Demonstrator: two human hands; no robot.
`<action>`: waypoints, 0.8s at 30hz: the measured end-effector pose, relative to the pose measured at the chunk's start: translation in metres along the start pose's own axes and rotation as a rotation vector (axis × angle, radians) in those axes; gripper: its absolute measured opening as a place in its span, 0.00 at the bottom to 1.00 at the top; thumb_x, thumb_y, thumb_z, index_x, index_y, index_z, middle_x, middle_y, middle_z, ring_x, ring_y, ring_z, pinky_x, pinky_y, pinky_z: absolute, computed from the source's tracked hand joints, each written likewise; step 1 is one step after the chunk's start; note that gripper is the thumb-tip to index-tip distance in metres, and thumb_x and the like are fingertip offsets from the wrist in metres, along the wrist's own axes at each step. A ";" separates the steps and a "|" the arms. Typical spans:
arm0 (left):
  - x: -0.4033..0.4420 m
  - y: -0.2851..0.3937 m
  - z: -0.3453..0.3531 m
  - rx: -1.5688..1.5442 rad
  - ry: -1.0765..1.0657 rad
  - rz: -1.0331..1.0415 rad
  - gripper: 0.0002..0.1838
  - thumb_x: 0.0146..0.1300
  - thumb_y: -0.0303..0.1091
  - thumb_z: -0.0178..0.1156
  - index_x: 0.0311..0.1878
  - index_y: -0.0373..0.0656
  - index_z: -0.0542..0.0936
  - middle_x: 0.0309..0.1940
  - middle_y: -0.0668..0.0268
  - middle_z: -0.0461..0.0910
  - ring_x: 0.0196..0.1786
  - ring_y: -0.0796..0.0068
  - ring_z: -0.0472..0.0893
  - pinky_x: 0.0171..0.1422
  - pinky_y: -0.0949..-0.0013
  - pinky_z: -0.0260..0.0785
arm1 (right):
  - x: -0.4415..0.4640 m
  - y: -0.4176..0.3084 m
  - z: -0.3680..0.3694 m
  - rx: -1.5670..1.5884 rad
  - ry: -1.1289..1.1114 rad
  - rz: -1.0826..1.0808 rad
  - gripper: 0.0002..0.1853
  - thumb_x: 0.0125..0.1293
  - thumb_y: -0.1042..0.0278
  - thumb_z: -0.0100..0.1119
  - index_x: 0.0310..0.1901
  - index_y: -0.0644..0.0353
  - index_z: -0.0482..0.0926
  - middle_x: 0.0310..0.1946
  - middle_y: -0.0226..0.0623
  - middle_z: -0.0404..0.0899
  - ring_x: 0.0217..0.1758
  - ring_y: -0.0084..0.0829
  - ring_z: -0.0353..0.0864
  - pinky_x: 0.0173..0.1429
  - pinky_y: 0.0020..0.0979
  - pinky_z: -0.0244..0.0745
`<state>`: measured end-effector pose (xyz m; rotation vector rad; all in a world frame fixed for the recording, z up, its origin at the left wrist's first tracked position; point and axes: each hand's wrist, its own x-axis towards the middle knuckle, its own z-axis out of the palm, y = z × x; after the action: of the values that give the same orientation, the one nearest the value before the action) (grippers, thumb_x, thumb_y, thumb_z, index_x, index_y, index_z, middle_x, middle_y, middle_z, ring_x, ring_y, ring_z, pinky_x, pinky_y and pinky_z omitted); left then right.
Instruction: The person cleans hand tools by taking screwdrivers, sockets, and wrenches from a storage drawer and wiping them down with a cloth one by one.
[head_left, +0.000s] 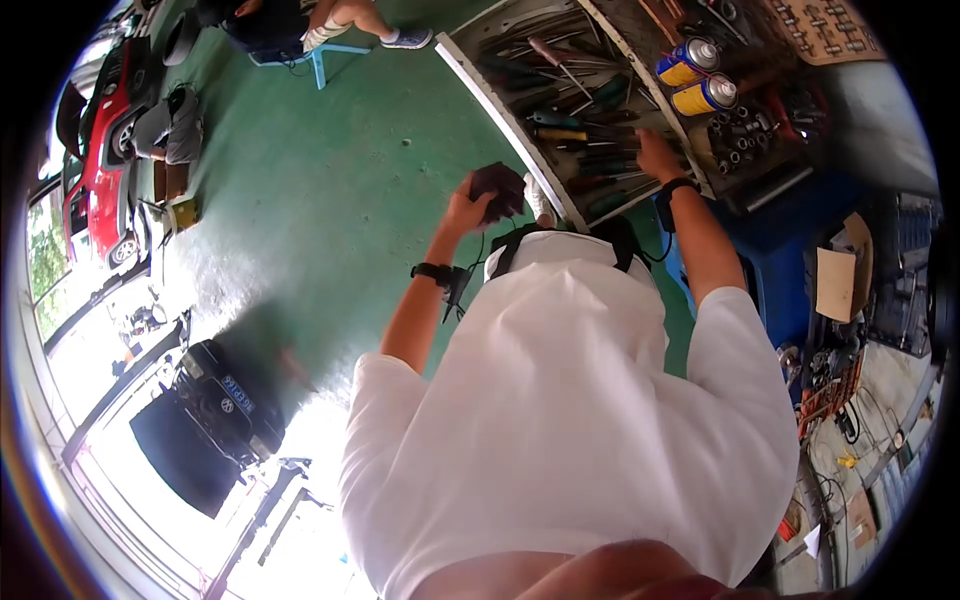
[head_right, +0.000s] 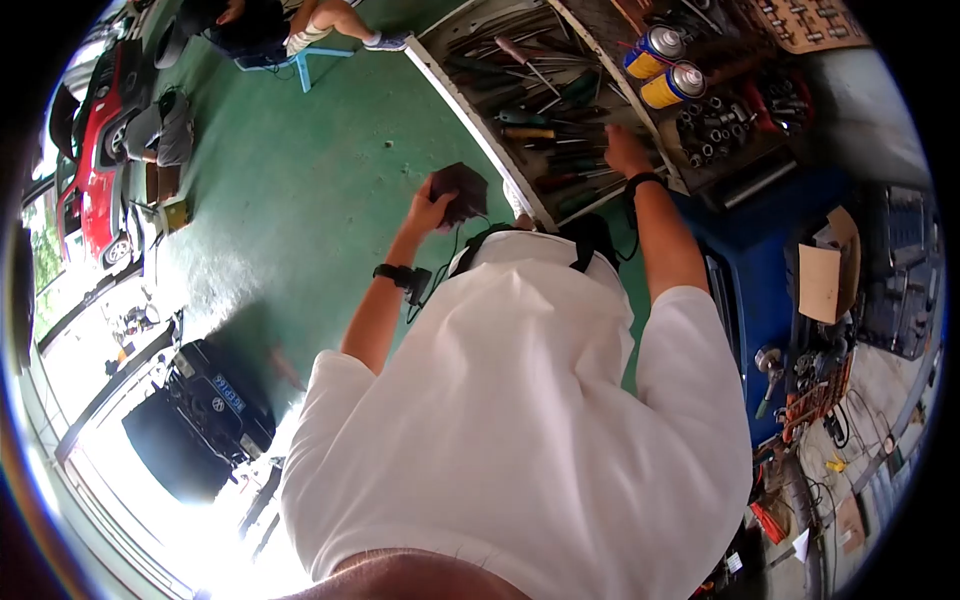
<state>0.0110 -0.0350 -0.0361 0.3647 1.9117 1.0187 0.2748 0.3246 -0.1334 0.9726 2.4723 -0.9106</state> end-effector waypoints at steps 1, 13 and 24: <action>-0.003 -0.004 0.002 -0.088 -0.050 0.041 0.24 0.65 0.27 0.65 0.63 0.37 0.75 0.53 0.61 0.84 0.54 0.71 0.82 0.62 0.66 0.75 | 0.003 0.000 -0.001 -0.020 -0.032 0.080 0.26 0.69 0.76 0.54 0.69 0.62 0.68 0.68 0.56 0.68 0.68 0.57 0.69 0.70 0.51 0.72; -0.052 0.026 0.013 -0.284 0.067 0.155 0.20 0.71 0.31 0.61 0.64 0.37 0.75 0.54 0.62 0.83 0.56 0.74 0.80 0.63 0.68 0.74 | 0.005 0.032 0.012 -0.207 0.083 0.013 0.28 0.66 0.79 0.57 0.69 0.57 0.68 0.61 0.53 0.72 0.65 0.56 0.70 0.66 0.53 0.73; -0.049 0.020 0.000 -0.224 0.019 0.175 0.22 0.79 0.45 0.53 0.61 0.34 0.79 0.55 0.67 0.82 0.57 0.78 0.78 0.66 0.69 0.69 | 0.001 0.022 0.020 -0.098 0.200 -0.080 0.26 0.65 0.76 0.58 0.66 0.55 0.72 0.55 0.50 0.76 0.58 0.53 0.75 0.58 0.53 0.76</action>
<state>0.0348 -0.0526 0.0080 0.3990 1.7825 1.3421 0.2906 0.3244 -0.1587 0.9815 2.7123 -0.7391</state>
